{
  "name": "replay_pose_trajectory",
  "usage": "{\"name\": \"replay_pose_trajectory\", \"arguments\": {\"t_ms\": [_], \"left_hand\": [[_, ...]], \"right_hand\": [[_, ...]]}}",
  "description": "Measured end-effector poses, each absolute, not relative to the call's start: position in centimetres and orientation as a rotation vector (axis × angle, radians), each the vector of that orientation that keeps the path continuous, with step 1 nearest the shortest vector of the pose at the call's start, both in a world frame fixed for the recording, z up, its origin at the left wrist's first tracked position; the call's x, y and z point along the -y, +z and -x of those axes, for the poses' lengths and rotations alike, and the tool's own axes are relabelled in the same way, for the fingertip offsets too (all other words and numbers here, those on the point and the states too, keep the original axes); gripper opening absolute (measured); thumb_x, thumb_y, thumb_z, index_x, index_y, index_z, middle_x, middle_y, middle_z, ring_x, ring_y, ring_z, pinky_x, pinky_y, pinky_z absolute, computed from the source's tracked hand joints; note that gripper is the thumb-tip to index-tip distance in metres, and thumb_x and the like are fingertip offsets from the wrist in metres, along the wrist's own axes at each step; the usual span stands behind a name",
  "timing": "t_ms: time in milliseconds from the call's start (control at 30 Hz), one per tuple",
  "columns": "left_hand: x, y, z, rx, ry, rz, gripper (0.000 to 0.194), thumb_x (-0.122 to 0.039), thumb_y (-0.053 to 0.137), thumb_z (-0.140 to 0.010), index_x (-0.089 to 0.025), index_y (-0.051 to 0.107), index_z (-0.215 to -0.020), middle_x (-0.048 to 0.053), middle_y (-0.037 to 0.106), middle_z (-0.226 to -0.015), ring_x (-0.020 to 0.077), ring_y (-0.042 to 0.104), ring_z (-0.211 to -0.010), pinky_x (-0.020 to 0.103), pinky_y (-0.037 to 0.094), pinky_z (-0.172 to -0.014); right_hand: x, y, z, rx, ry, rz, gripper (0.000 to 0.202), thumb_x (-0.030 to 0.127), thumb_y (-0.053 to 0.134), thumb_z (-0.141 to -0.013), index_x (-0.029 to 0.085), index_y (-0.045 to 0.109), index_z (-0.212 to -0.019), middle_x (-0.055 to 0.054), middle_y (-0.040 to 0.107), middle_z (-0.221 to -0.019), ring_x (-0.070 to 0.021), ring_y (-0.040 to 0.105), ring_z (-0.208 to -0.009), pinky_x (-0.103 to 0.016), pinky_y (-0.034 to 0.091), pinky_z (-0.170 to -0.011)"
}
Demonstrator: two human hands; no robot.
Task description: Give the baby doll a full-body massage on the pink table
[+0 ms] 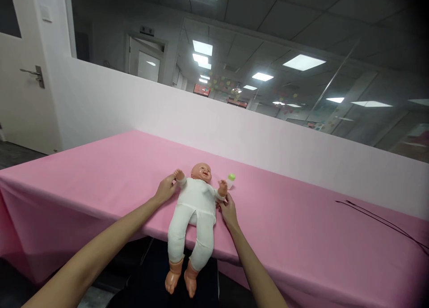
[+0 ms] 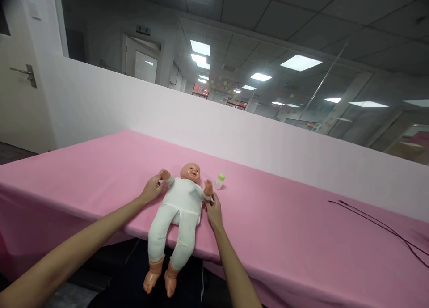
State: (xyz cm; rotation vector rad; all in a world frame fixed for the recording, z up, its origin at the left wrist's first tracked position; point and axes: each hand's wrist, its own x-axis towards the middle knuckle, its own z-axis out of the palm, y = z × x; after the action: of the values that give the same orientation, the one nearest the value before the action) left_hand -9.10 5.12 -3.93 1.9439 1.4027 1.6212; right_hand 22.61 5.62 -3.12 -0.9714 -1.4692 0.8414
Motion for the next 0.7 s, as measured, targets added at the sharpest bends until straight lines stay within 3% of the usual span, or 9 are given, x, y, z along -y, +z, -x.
{"name": "replay_pose_trajectory", "arguments": {"t_ms": [100,200,267,367,467,600,700], "left_hand": [[-4.6,-4.0,8.8,-1.327,1.534,-2.358,0.037,-0.018,0.052,-0.098,-0.027,0.071,-0.128,0.009,0.070,-0.131,0.0250,0.067,-0.115,0.039,0.054,-0.095],[-4.3,-4.0,8.6,-1.338,1.486,-2.571,0.042,-0.015,0.050,-0.099,-0.030,0.070,-0.132,0.009,0.068,-0.135,0.0253,0.065,-0.120,0.040,0.054,-0.097],[-4.3,-3.9,8.4,-1.327,1.492,-2.578,0.041,-0.017,0.051,-0.100,-0.030,0.067,-0.136,0.009,0.068,-0.136,0.0252,0.064,-0.122,0.040,0.053,-0.100],[-4.4,-3.6,8.4,-1.289,1.534,-2.423,0.036,-0.025,0.051,-0.103,-0.026,0.065,-0.136,0.009,0.069,-0.134,0.0264,0.063,-0.124,0.042,0.050,-0.105],[-5.1,-3.9,8.8,-1.343,1.626,-2.032,0.029,-0.032,0.048,-0.103,-0.022,0.064,-0.124,0.009,0.074,-0.112,0.0253,0.069,-0.102,0.039,0.054,-0.091],[-6.6,-4.7,9.8,-1.368,1.772,-1.449,0.027,-0.047,0.054,-0.097,-0.021,0.056,-0.099,0.001,0.062,-0.077,0.0194,0.061,-0.067,0.030,0.049,-0.062],[-7.0,-4.9,10.3,-1.361,1.754,-1.376,0.035,-0.055,0.058,-0.093,-0.022,0.051,-0.085,-0.003,0.055,-0.067,0.0170,0.055,-0.057,0.028,0.043,-0.055]], "right_hand": [[-5.9,-3.4,-22.8,1.644,0.708,0.905,0.036,0.025,0.061,-0.072,0.024,0.074,-0.106,-0.008,0.077,-0.118,-0.0292,0.069,-0.112,-0.046,0.054,-0.099],[-6.1,-3.7,-22.9,1.693,0.658,0.886,0.040,0.023,0.059,-0.071,0.025,0.076,-0.107,-0.007,0.075,-0.125,-0.0306,0.063,-0.124,-0.051,0.043,-0.115],[-6.1,-3.7,-22.9,1.658,0.721,0.883,0.037,0.025,0.062,-0.074,0.025,0.075,-0.108,-0.007,0.075,-0.122,-0.0297,0.065,-0.120,-0.048,0.047,-0.110],[-6.3,-3.8,-23.0,1.488,0.901,0.929,0.030,0.035,0.072,-0.079,0.024,0.071,-0.107,-0.005,0.076,-0.094,-0.0238,0.070,-0.086,-0.036,0.057,-0.076],[-6.6,-3.9,-23.4,1.287,1.019,0.960,0.036,0.050,0.080,-0.079,0.023,0.065,-0.097,0.001,0.066,-0.066,-0.0153,0.056,-0.054,-0.026,0.044,-0.048],[-7.2,-3.8,-24.1,1.064,1.056,0.912,0.046,0.058,0.086,-0.071,0.025,0.062,-0.094,0.001,0.067,-0.068,-0.0150,0.059,-0.055,-0.025,0.045,-0.047],[-7.1,-3.5,-24.1,1.011,1.042,0.891,0.048,0.054,0.088,-0.068,0.027,0.060,-0.096,0.002,0.069,-0.073,-0.0148,0.062,-0.057,-0.026,0.050,-0.050]]}}
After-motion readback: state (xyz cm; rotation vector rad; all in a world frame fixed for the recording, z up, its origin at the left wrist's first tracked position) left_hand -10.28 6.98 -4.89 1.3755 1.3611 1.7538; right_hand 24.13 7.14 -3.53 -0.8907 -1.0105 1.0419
